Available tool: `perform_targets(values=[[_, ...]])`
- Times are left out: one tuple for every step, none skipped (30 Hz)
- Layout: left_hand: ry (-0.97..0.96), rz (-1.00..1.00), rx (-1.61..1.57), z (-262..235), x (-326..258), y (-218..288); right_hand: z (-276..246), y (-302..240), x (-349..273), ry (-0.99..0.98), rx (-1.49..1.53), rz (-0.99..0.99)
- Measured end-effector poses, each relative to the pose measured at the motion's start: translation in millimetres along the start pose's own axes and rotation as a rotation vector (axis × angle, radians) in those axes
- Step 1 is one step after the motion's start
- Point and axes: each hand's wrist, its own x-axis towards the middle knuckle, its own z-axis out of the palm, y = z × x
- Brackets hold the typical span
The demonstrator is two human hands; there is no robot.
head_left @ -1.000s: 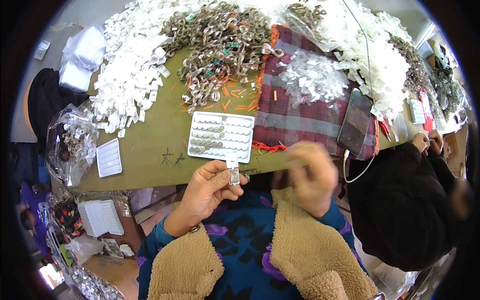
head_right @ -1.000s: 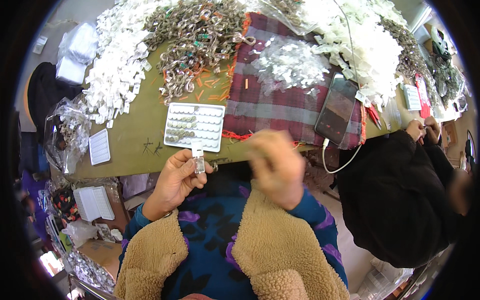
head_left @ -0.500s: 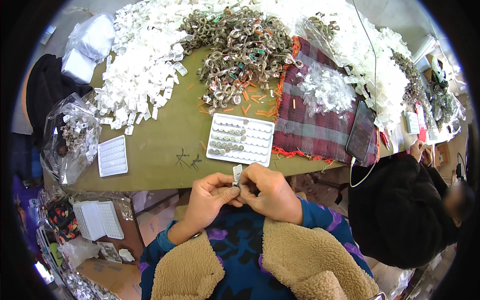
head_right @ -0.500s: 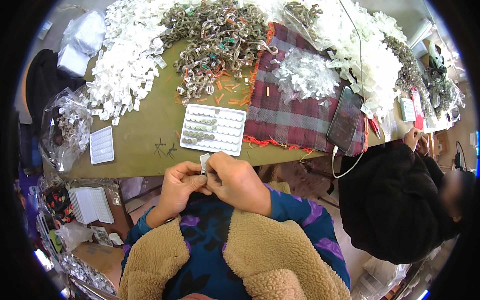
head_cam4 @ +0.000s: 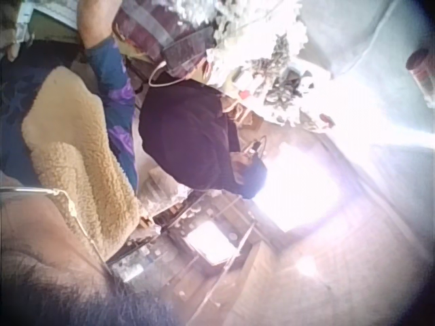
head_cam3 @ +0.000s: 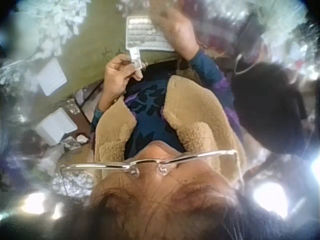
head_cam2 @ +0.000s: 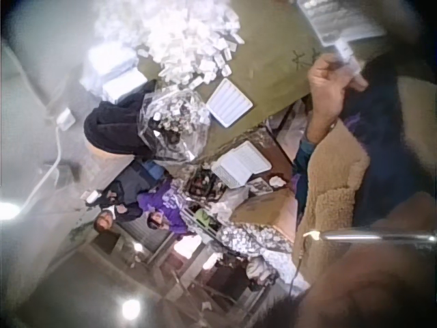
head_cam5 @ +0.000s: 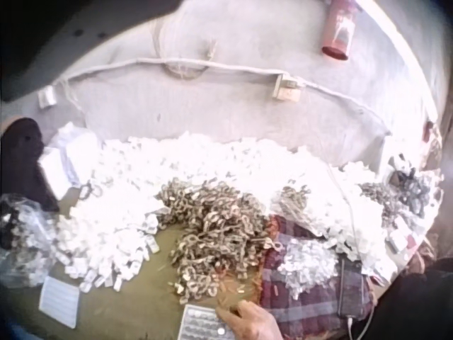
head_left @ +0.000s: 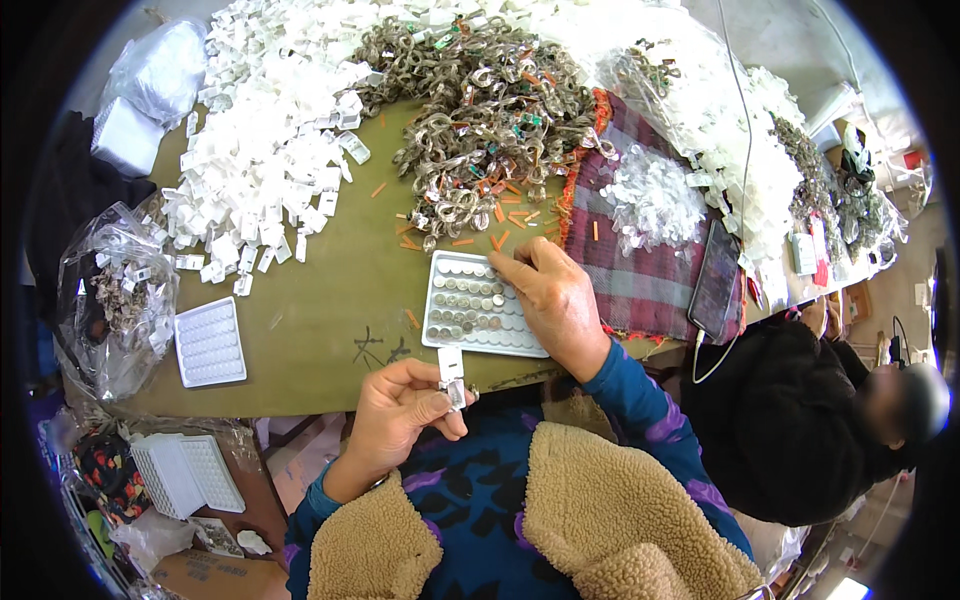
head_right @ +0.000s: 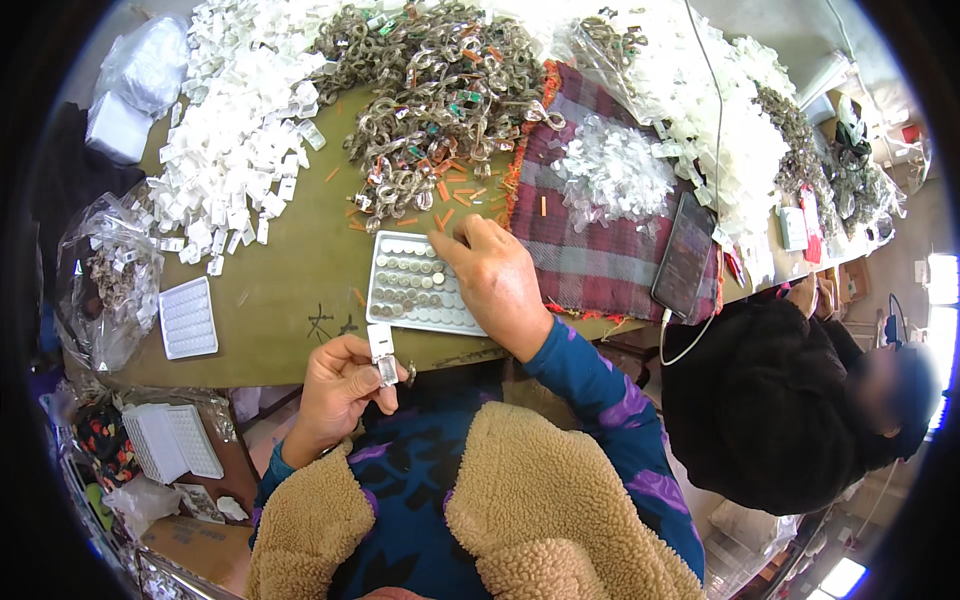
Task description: The person repeatedly picks small white plastic housings and metal key blanks from a table, inserts the metal piece into the housing, and places the assembled unit into a white tray. The process is repeated continuously throughout the clip.
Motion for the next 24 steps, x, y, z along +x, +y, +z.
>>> perform_targets(values=[[-0.009, -0.003, -0.026, -1.7, 0.5, -0.3, 0.1, -0.1, -0.2, 0.007, -0.009, -0.006], [-0.005, -0.008, -0.017, -3.4, 1.0, -0.5, -0.5, -0.5, -0.4, 0.012, 0.027, 0.005], [-0.005, -0.011, -0.027, -4.9, 1.7, -0.6, -2.0, -1.1, -0.5, 0.023, 0.067, 0.014], [-0.007, -0.012, -0.054, -6.2, 2.3, -0.7, -3.0, -2.1, 0.0, 0.033, 0.113, 0.034], [-0.013, -0.017, -0.051, -7.6, 2.8, -0.6, -3.8, -3.5, 0.7, 0.033, 0.164, 0.065], [-0.021, -0.02, -0.066, -8.7, 3.2, -0.2, -4.6, -5.0, 1.6, 0.033, 0.22, 0.106], [-0.036, -0.018, -0.107, -9.4, 3.7, -0.2, -4.9, -6.3, 2.7, 0.038, 0.289, 0.142], [-0.032, -0.019, -0.096, -9.8, 4.2, -0.2, -4.7, -7.4, 4.2, 0.038, 0.275, 0.13], [-0.035, -0.013, -0.11, -10.2, 4.9, -0.2, -3.8, -8.2, 6.1, 0.043, 0.273, 0.111], [-0.042, -0.006, -0.139, -10.3, 5.5, -0.1, -3.1, -8.8, 7.8, 0.033, 0.276, 0.113], [-0.036, -0.008, -0.13, -10.4, 5.9, 0.1, -2.8, -9.5, 9.1, 0.012, 0.252, 0.085], [-0.031, -0.008, -0.137, -10.4, 6.0, 0.3, -2.4, -10.0, 10.3, -0.027, 0.233, 0.077], [-0.03, -0.002, -0.165, -10.2, 6.0, 0.3, -2.1, -10.5, 11.3, -0.072, 0.219, 0.073], [-0.025, 0.0, -0.154, -10.1, 6.1, 0.2, -1.9, -10.7, 12.3, -0.083, 0.207, 0.06], [-0.025, 0.006, -0.164, -10.0, 6.2, -0.1, -2.2, -10.8, 12.5, -0.099, 0.198, 0.053], [-0.031, 0.015, -0.186, -9.8, 6.3, -0.4, -2.6, -10.8, 12.4, -0.115, 0.19, 0.046], [-0.029, 0.022, -0.178, -9.5, 6.5, -0.9, -3.1, -10.5, 12.1, -0.133, 0.173, 0.034], [-0.018, 0.026, -0.171, -9.3, 6.6, -1.2, -3.5, -10.2, 11.3, -0.147, 0.158, 0.032], [-0.014, 0.034, -0.176, -9.0, 6.7, -1.7, -3.7, -9.6, 10.5, -0.16, 0.141, 0.029], [-0.015, 0.046, -0.192, -8.7, 6.7, -2.4, -3.9, -8.8, 9.6, -0.178, 0.125, 0.025], [-0.013, 0.057, -0.199, -8.1, 6.5, -3.3, -3.9, -7.9, 9.1, -0.21, 0.114, 0.013], [0.003, 0.062, -0.19, -7.4, 6.1, -4.2, -3.7, -7.2, 8.5, -0.214, 0.093, 0.0], [0.017, 0.071, -0.19, -6.6, 5.3, -5.2, -3.7, -6.6, 8.6, -0.218, 0.075, -0.017], [0.023, 0.088, -0.198, -5.9, 4.5, -6.1, -3.5, -6.3, 9.4, -0.222, 0.057, -0.033]])
